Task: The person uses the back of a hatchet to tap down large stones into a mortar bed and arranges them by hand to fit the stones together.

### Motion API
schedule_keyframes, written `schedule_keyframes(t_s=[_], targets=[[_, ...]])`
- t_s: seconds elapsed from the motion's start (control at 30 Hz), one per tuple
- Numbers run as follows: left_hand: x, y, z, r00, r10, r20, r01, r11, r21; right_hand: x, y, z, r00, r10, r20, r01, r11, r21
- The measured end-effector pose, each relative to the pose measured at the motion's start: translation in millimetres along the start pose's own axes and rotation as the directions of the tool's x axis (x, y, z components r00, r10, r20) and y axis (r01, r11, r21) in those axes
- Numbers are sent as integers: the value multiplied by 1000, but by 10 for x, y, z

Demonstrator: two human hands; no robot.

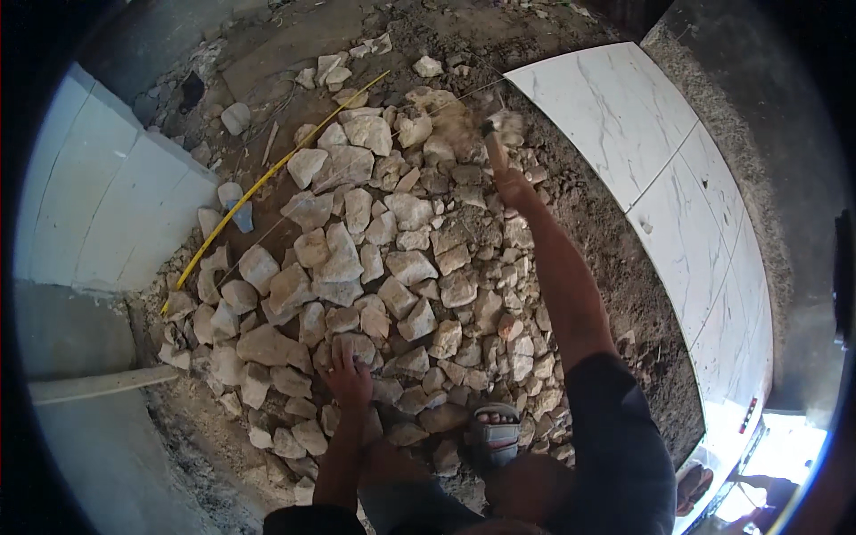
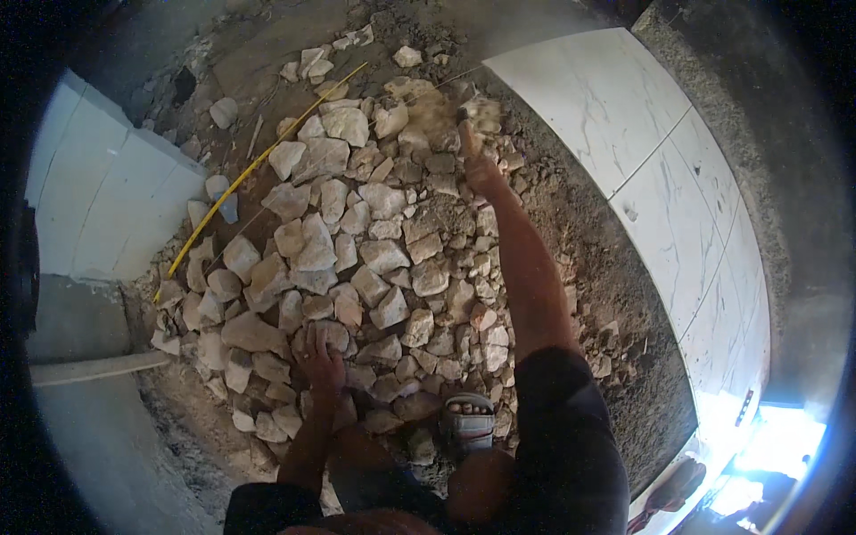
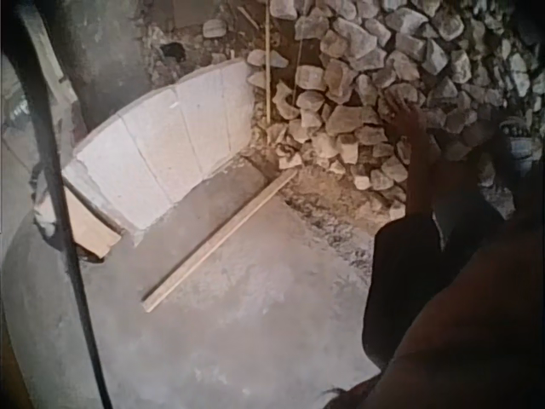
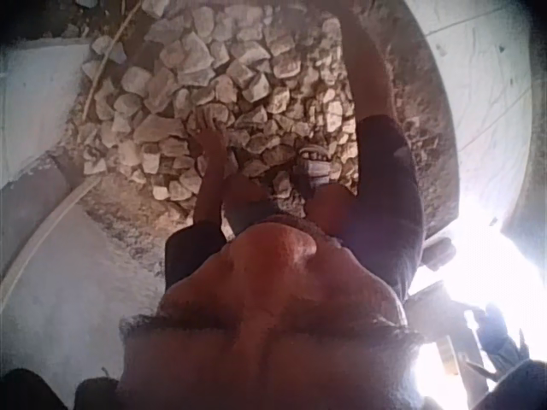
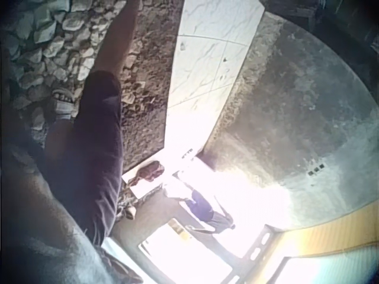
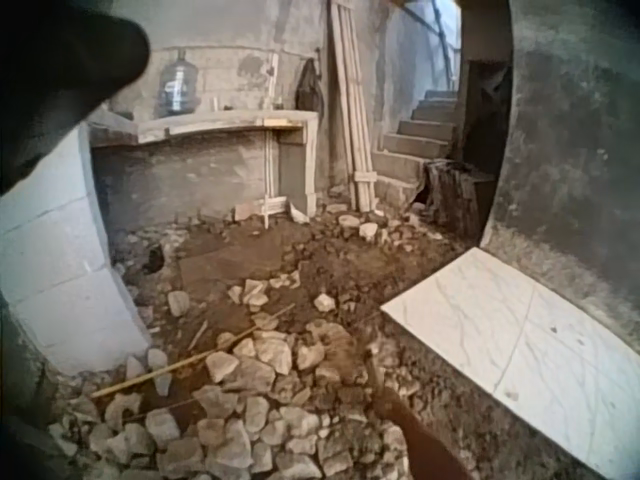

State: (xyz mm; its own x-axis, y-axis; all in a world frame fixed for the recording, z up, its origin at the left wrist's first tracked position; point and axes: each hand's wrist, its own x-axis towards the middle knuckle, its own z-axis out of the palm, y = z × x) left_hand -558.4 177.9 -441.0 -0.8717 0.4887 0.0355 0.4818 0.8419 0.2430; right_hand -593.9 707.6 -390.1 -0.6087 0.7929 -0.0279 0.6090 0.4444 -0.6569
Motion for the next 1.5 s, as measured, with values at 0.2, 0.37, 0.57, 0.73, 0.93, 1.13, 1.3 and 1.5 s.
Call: schedule_keyframes(t_s=[0.2,0.37,0.57,0.73,0.93,1.13,1.3,1.5], targets=[[-63,-251,-39,998,-13,-59,14,1000,14,-284,-760,-320,994,-35,99,7,963,269],[-52,-186,-103,998,-11,-65,12,1000,14,-143,-978,-487,944,-140,-299,210,954,215],[14,-101,-60,998,-1,-57,1,1000,-15,557,125,13,965,96,245,-38,973,-228],[21,-219,-197,998,-7,-57,10,999,54,-222,-555,-328,992,-114,54,98,967,233],[59,-64,6,999,24,-37,-25,1000,-19,257,96,193,998,-49,-48,46,997,-55],[-3,-178,-109,998,5,-61,-3,999,34,-248,-419,-442,957,43,287,-78,991,110],[-37,-163,-123,999,-6,-51,11,995,99,-242,46,-273,932,-52,-360,53,999,-7],[-99,-227,-114,997,-75,7,75,997,-6,322,534,-720,901,-189,390,142,979,146]])
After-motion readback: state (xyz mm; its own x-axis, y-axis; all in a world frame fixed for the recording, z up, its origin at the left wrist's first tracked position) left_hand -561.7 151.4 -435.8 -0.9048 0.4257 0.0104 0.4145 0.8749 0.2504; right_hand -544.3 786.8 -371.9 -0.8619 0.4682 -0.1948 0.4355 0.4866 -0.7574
